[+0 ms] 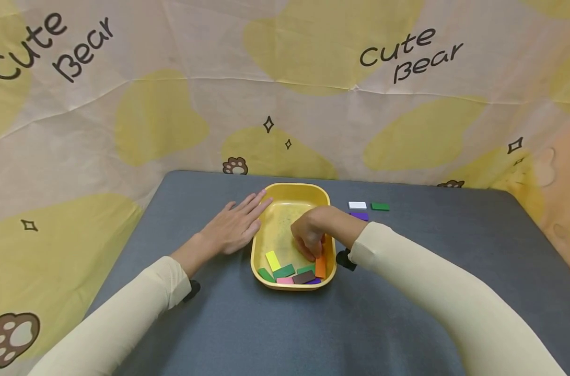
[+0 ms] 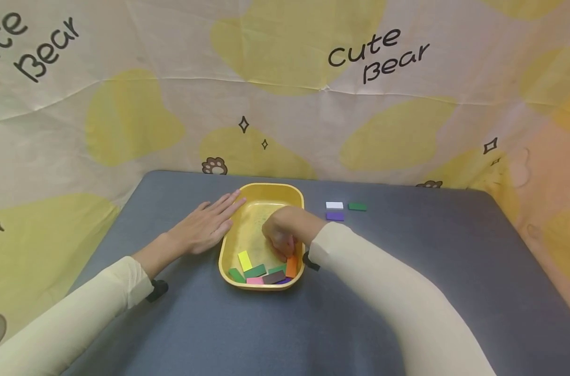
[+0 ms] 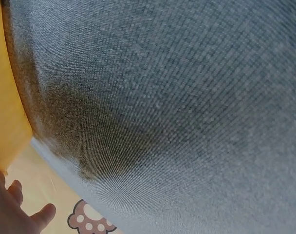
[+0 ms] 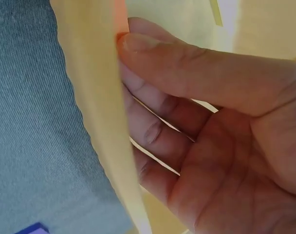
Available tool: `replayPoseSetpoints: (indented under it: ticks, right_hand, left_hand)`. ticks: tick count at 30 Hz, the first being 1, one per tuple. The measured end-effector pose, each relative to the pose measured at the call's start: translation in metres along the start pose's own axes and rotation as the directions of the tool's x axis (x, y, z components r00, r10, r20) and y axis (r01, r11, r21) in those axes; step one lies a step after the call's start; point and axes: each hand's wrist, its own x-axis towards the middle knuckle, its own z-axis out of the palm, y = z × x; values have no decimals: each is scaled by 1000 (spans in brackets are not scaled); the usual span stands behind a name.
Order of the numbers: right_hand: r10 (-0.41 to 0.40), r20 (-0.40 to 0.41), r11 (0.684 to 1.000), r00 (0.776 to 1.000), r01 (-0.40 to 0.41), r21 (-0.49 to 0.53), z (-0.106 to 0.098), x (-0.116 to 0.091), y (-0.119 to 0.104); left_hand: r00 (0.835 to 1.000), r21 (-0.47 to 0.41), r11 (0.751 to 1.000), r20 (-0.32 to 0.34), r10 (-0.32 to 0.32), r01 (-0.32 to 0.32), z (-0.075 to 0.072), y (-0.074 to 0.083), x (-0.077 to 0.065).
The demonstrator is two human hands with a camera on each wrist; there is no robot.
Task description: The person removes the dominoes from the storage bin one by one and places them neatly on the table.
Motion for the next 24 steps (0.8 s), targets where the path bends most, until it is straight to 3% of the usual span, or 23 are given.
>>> replayPoseSetpoints:
  ticks: [5,10,16,24]
  right_hand:
    - [-51,-38,998,998,53,34,-3,-23,0]
    - [-131,-151,989,980,140,46,-11,-39,8]
    - [-242,-316,955,917,283,89,-17,-55,21]
    - [-256,-513,917,819,374,139,-17,-75,42]
  left_hand:
    - [1000,-2,1000,0,9,-9,-1,0,0]
    - [1000,7,1000,6,8,-8,-1,0,-1]
    - [1000,4,1000,8,-2,2,-2,0,-1]
    - [1000,2,1000,22,-12,12,-2,1,-1]
